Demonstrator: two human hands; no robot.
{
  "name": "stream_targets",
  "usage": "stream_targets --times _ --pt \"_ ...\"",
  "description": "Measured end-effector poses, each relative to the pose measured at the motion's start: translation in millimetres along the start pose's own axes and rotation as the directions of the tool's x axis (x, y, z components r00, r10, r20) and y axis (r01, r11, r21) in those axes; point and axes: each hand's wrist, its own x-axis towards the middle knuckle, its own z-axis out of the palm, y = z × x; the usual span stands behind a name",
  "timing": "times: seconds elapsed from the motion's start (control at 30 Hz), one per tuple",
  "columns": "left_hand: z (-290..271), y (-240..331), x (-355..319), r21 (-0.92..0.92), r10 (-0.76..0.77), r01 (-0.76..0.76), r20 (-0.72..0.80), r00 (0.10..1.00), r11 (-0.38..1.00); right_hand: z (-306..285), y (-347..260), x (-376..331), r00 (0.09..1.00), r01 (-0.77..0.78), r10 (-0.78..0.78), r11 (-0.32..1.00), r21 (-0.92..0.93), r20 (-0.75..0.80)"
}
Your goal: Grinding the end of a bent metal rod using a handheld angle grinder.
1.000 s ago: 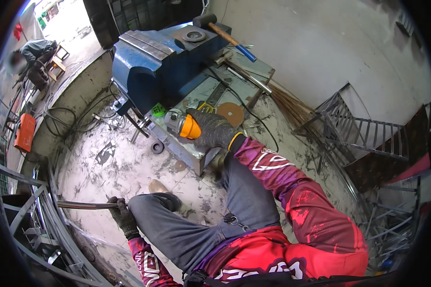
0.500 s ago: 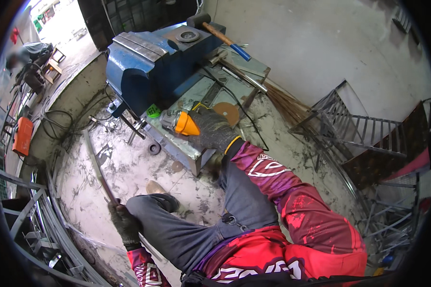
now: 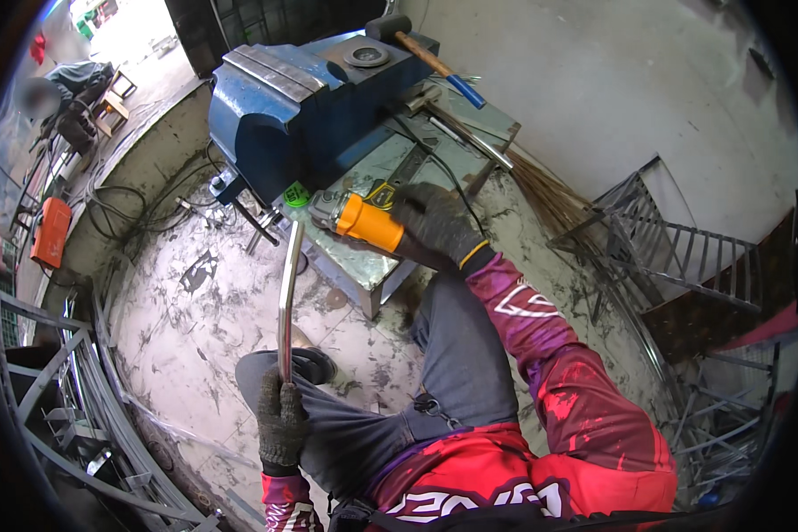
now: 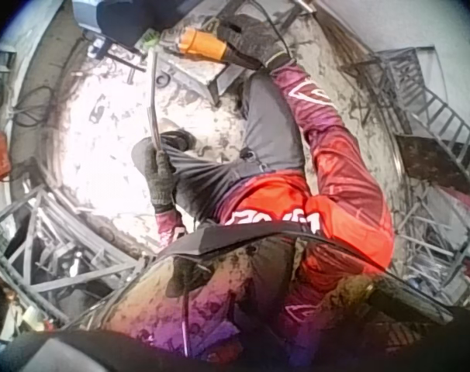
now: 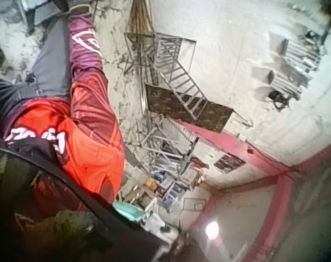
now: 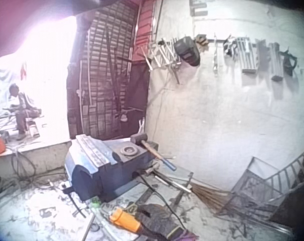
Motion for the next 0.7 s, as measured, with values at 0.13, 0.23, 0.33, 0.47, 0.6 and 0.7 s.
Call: stream_targets --times 0.13,0.23,0.33,0.47,0.6,0.7 --pt "15.1 -10.3 8.9 0.12 0.353 -0.348 -0.019 0.936 0.93 -13.1 27.3 39.7 0.9 0.22 -0.322 0.918 -0.331 -0.294" --pt "13.1 -8.4 7.1 0.1 0.351 -0.352 0.03 0.936 0.931 -22.0 39.0 61.1 0.902 0.278 -0.43 0.661 -0.697 -0.048" --pt "9.5 -14.6 4.1 0.035 0.183 -0.185 0.057 0.982 0.982 -26.4 25.2 73.2 0.907 0.339 -0.4 0.499 -0.798 0.135" --pt "8.1 -7.9 5.0 0.029 0.203 -0.206 0.066 0.977 0.978 -29.7 32.8 103.8 0.917 0.335 -0.366 0.496 -0.801 0.157" --pt "7.0 0.4 4.1 0.126 0.279 -0.287 0.078 0.957 0.949 -38.0 25.7 106.5 0.915 0.28 -0.404 0.632 -0.723 0.001" --pt "9.5 15.2 1.6 0.197 0.327 -0.34 0.095 0.94 0.92 -50.8 11.8 110.8 0.96 0.222 -0.279 0.761 -0.61 0.002"
